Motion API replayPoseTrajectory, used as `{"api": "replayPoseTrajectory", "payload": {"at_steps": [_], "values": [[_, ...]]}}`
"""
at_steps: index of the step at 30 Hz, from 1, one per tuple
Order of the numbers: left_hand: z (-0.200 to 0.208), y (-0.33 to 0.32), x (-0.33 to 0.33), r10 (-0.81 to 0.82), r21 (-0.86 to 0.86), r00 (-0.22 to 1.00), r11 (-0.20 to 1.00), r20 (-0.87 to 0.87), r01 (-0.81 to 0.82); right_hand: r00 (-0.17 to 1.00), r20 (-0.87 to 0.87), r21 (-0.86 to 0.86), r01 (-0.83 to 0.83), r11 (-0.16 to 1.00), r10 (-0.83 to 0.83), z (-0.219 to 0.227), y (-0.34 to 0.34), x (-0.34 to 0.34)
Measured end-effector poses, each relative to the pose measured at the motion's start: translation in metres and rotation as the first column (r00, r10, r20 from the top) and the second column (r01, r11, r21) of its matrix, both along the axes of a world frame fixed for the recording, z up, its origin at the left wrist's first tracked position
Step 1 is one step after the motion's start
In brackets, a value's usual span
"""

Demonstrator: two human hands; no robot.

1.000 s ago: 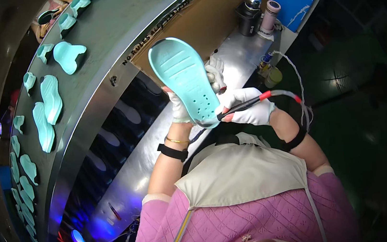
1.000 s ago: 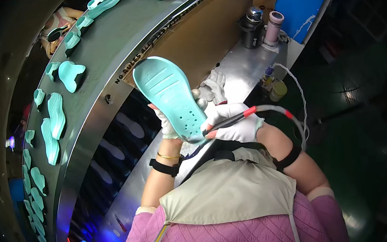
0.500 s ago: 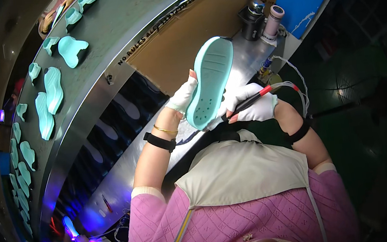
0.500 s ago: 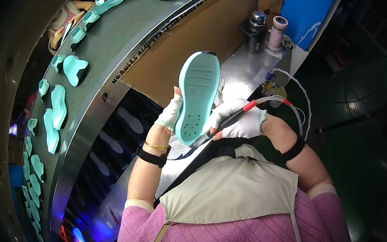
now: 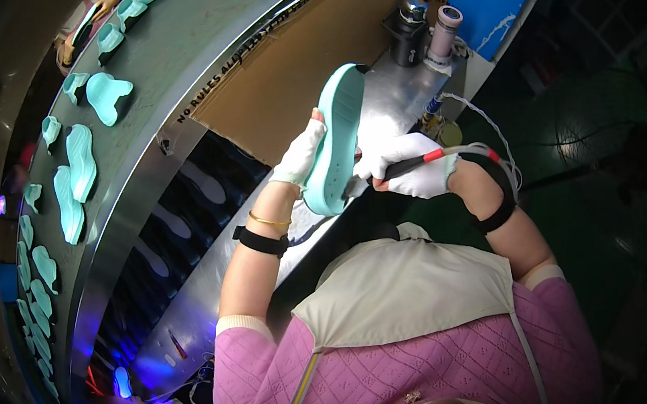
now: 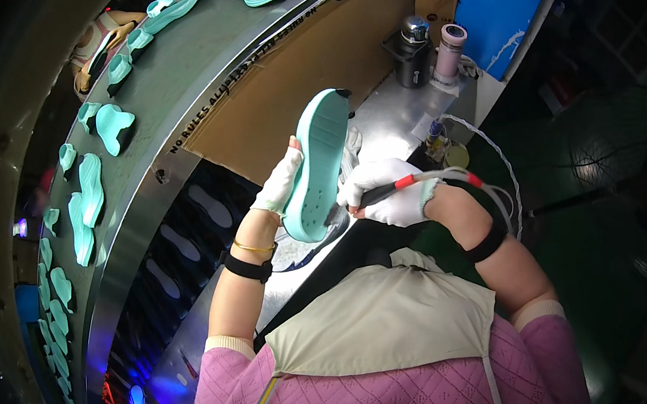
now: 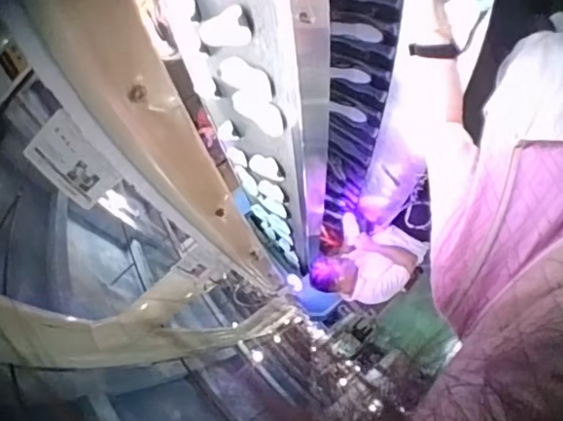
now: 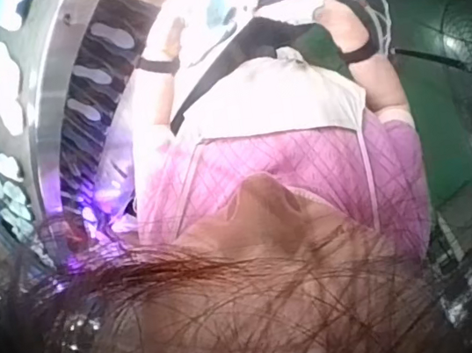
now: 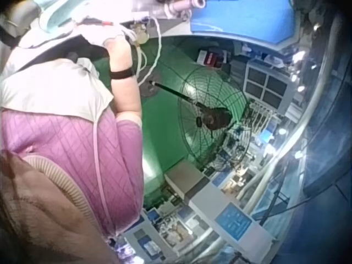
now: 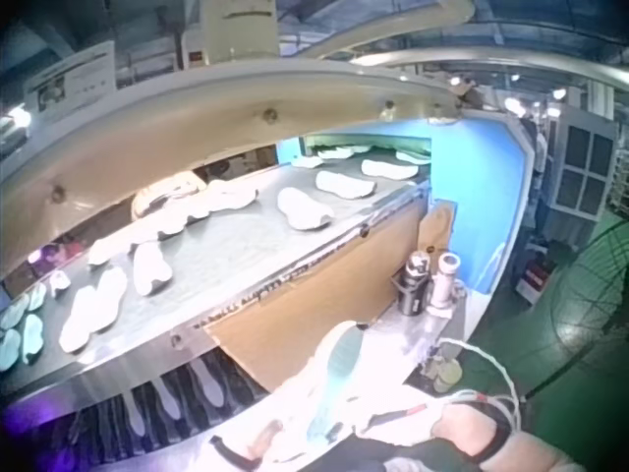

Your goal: Applying glue to the inner surface of shoe soles using a handheld applicator tool on an assembly line.

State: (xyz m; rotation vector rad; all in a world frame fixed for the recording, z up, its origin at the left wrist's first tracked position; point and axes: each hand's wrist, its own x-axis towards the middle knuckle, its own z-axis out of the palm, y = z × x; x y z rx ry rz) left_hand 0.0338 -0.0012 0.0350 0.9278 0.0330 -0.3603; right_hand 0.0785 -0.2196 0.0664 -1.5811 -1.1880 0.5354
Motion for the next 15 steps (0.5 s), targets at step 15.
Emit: {"api": "replayPoseTrajectory", "payload": {"at_steps": [15], "values": [[-0.014,-0.020,-0.036,0.126,-0.532,0.990,0.835,-0.068,-0.143,0.708,-0.542,0.100,0.589,0.802,-0.452,-0.008,0.008,0.001]]}}
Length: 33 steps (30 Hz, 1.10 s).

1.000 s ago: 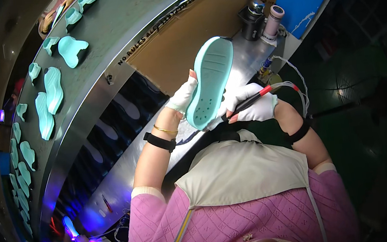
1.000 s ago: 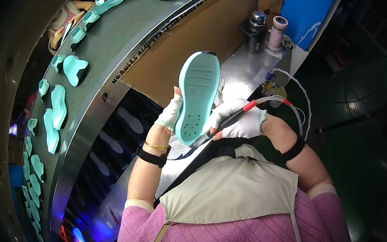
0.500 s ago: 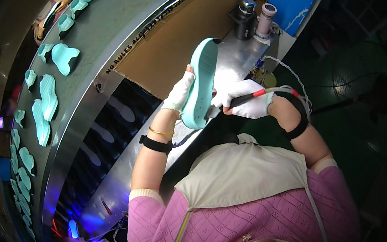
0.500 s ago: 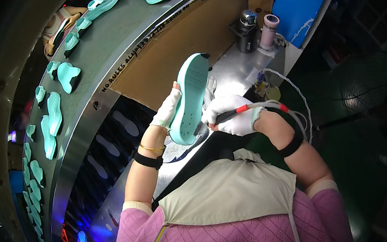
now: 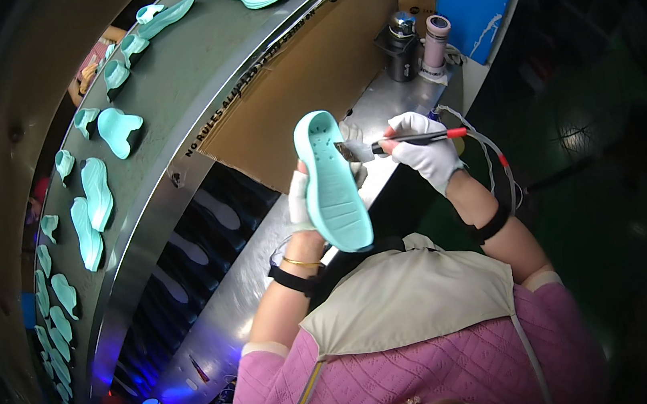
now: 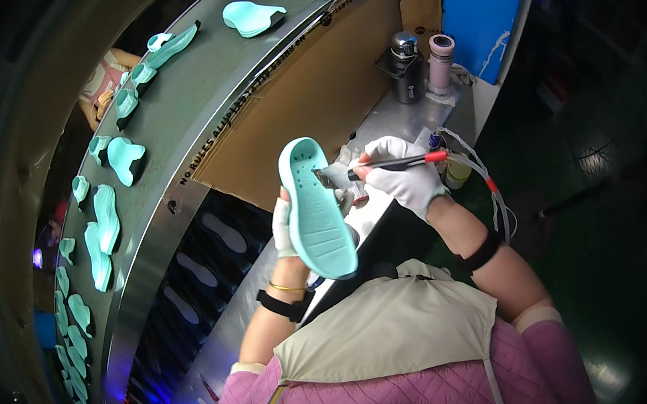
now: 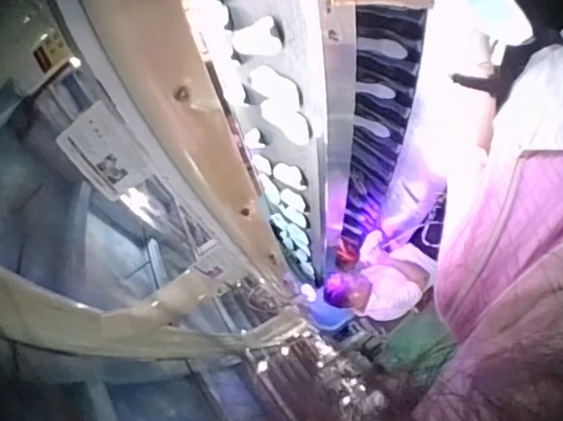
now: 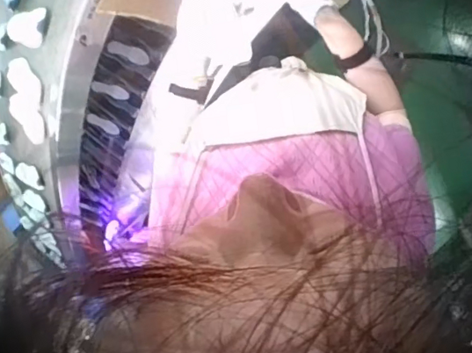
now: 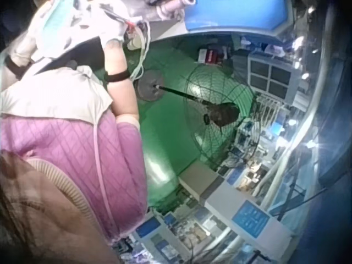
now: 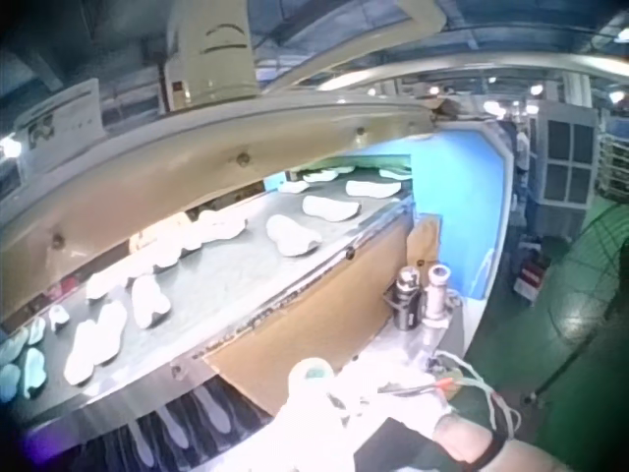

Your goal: Applying glue to the inner surface of shoe soles using a handheld applicator tool on an assembly line.

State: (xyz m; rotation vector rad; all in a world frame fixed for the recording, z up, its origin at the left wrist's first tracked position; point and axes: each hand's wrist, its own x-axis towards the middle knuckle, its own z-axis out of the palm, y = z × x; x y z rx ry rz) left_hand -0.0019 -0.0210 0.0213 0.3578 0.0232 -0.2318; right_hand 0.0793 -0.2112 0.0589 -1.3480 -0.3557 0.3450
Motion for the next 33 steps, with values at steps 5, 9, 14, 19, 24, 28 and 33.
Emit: {"api": "replayPoseTrajectory", "payload": {"at_steps": [5,9,14,19,24,28,33], "values": [[-0.003,-0.045,0.000,0.082,0.081,0.992,0.993,0.095,-0.090,0.976,0.063,0.104,0.201,0.974,-0.208,-0.008,0.025,0.014],[-0.014,-0.033,-0.006,0.068,0.054,0.991,0.996,0.113,-0.074,0.997,0.080,-0.088,0.009,0.996,-0.002,0.011,0.024,-0.016],[-0.006,-0.034,-0.002,0.200,0.139,0.978,0.972,-0.060,-0.190,0.995,0.091,0.163,0.017,0.986,-0.033,-0.002,0.025,-0.019],[-0.009,-0.027,0.009,0.296,0.023,0.952,0.954,0.081,-0.298,0.866,0.487,-0.168,-0.035,0.985,0.114,0.007,0.023,-0.035],[-0.009,-0.016,0.017,0.361,0.101,0.929,0.930,-0.078,-0.353,0.881,0.472,-0.119,0.022,0.993,0.037,0.004,0.023,-0.038],[-0.020,0.004,0.023,0.369,0.129,0.927,0.924,-0.065,-0.359,0.781,0.573,-0.309,-0.076,0.948,0.249,0.017,0.019,-0.046],[0.005,0.005,0.021,0.255,0.040,0.966,0.966,0.052,-0.257,0.907,0.398,-0.156,-0.078,0.985,0.135,0.007,0.024,-0.053]]}}
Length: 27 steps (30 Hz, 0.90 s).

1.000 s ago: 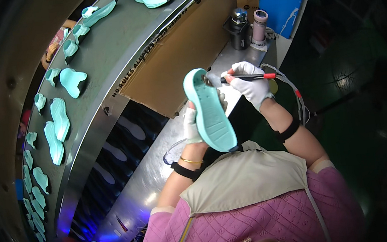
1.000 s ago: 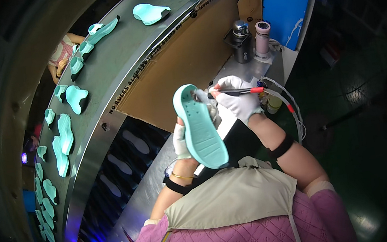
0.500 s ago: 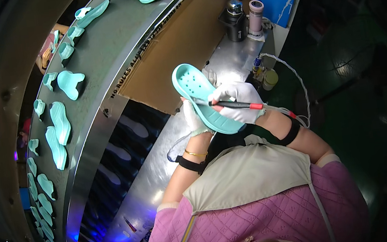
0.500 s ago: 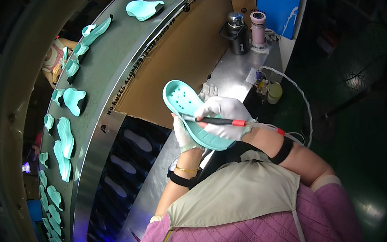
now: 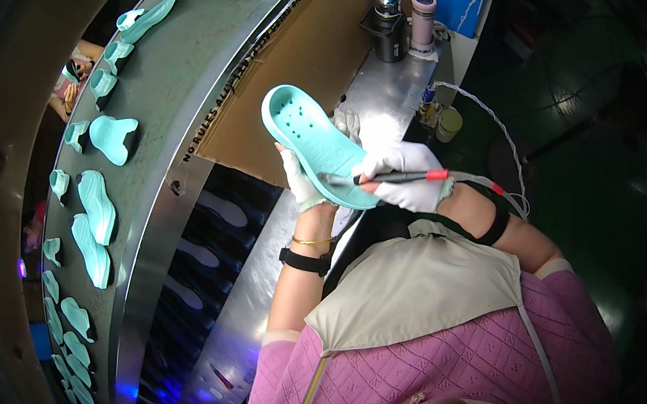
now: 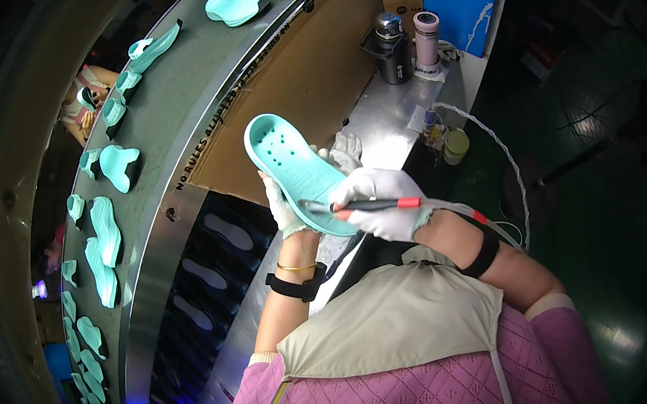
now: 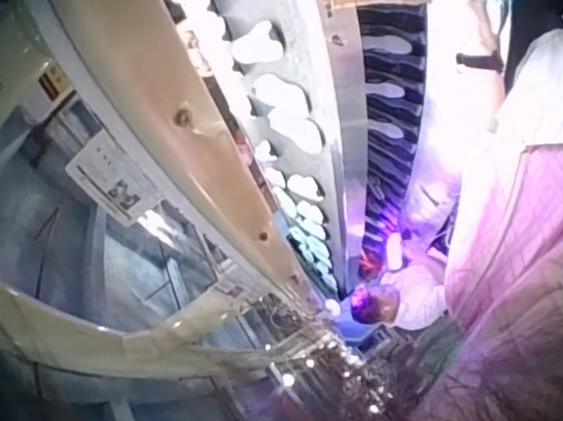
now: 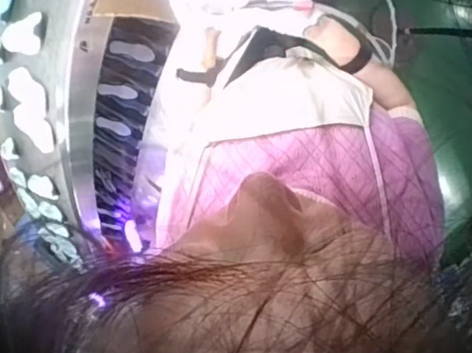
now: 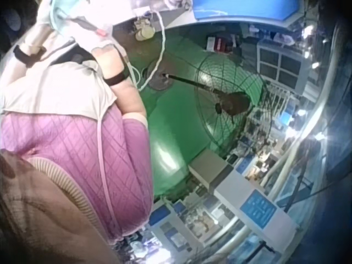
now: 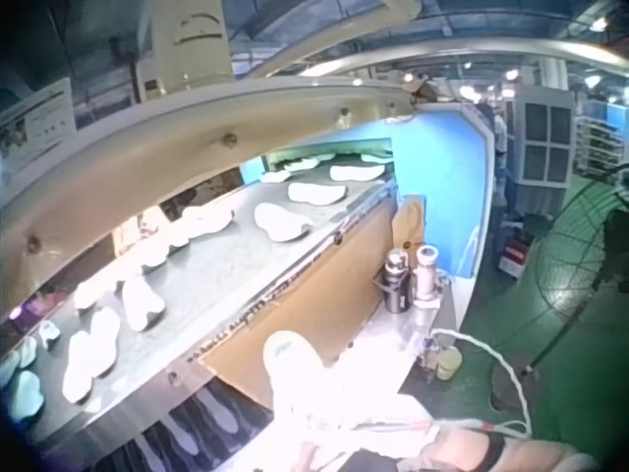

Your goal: Applying glue to the inner surface of shoe soles using a handheld applicator tool on an assembly line.

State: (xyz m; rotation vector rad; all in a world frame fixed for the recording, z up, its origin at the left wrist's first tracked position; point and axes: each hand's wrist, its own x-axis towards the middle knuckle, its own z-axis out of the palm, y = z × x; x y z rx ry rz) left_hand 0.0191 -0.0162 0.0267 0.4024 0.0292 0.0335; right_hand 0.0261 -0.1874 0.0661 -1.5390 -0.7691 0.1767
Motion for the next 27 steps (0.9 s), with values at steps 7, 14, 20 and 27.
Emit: {"api": "replayPoseTrajectory", "payload": {"at_steps": [7,14,20,27], "values": [[0.013,0.007,-0.015,-0.093,-0.083,0.994,0.993,-0.050,0.089,0.969,-0.200,0.090,0.163,0.982,-0.143,-0.007,0.004,0.004],[0.013,-0.004,-0.024,-0.144,-0.095,0.988,0.986,-0.051,0.138,0.990,0.101,0.067,0.090,0.994,-0.096,-0.009,0.018,-0.018],[0.028,-0.007,-0.027,-0.164,-0.042,0.979,0.984,0.117,0.170,0.956,0.255,-0.041,0.160,0.986,-0.144,0.002,0.011,-0.007],[0.022,-0.001,-0.013,-0.171,0.071,0.985,0.983,0.002,0.170,0.984,-0.173,0.026,-0.041,0.999,0.045,0.001,-0.004,0.008]]}}
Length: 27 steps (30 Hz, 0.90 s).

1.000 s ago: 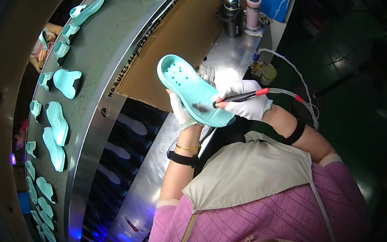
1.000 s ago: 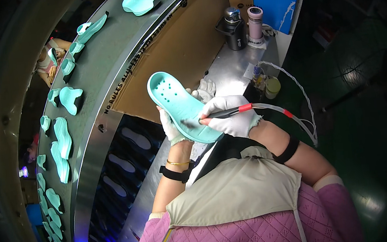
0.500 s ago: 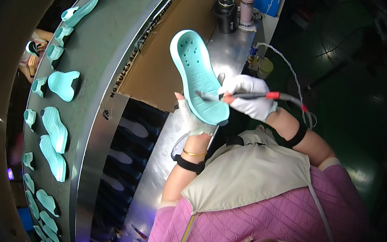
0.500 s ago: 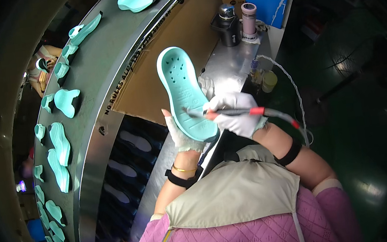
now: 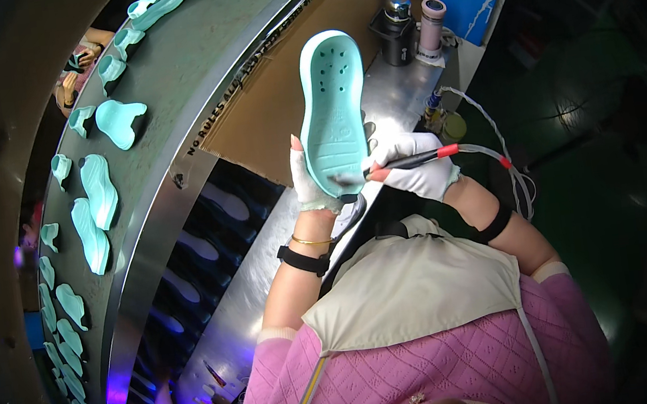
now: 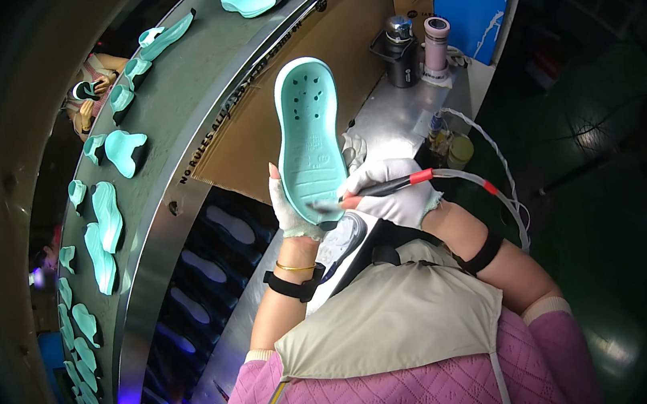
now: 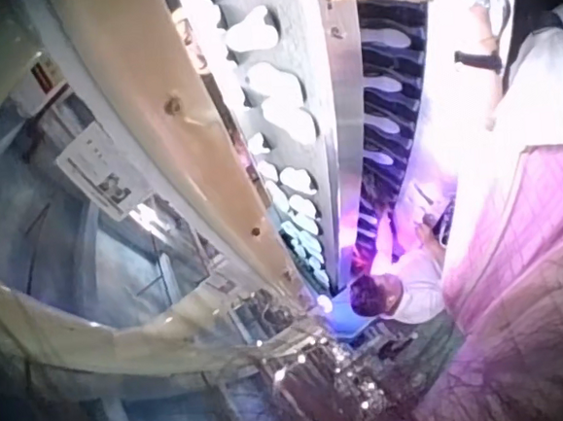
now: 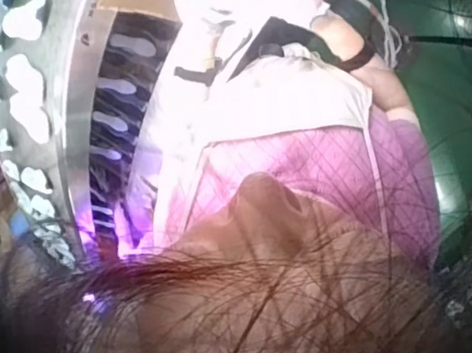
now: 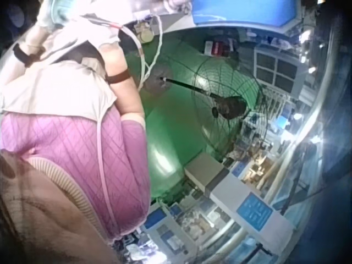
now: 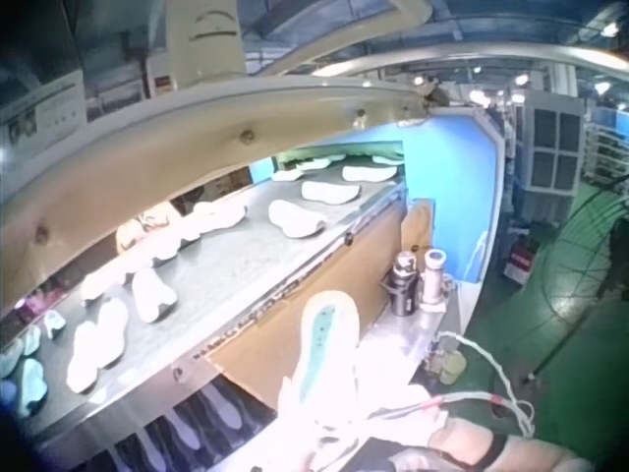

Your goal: Applying glue to the inner surface of shoe soles using a handheld applicator tool on an assembly line.

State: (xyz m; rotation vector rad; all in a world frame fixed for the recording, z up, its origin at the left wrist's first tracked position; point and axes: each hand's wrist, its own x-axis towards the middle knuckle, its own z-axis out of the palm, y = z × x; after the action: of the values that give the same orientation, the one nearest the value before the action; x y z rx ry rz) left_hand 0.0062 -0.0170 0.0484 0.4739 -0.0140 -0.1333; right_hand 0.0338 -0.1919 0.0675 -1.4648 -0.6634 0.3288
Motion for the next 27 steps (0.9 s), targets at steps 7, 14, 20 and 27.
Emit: {"api": "replayPoseTrajectory", "payload": {"at_steps": [7,14,20,27], "values": [[0.011,-0.003,0.025,-0.072,0.011,0.997,0.997,0.022,0.072,0.961,-0.046,-0.094,-0.277,0.956,0.274,-0.004,-0.027,0.016],[-0.017,0.010,0.041,-0.004,0.154,0.984,0.987,-0.178,0.032,0.951,0.015,0.111,-0.308,0.945,0.308,0.010,-0.020,0.041],[0.004,-0.001,0.041,-0.010,0.479,0.929,0.854,-0.371,0.201,0.877,-0.014,-0.248,-0.468,0.848,0.480,0.015,-0.024,0.060],[0.017,0.000,0.044,-0.139,0.384,0.877,0.859,-0.460,0.338,0.862,0.104,-0.252,-0.460,0.852,0.496,0.026,-0.029,0.081]]}}
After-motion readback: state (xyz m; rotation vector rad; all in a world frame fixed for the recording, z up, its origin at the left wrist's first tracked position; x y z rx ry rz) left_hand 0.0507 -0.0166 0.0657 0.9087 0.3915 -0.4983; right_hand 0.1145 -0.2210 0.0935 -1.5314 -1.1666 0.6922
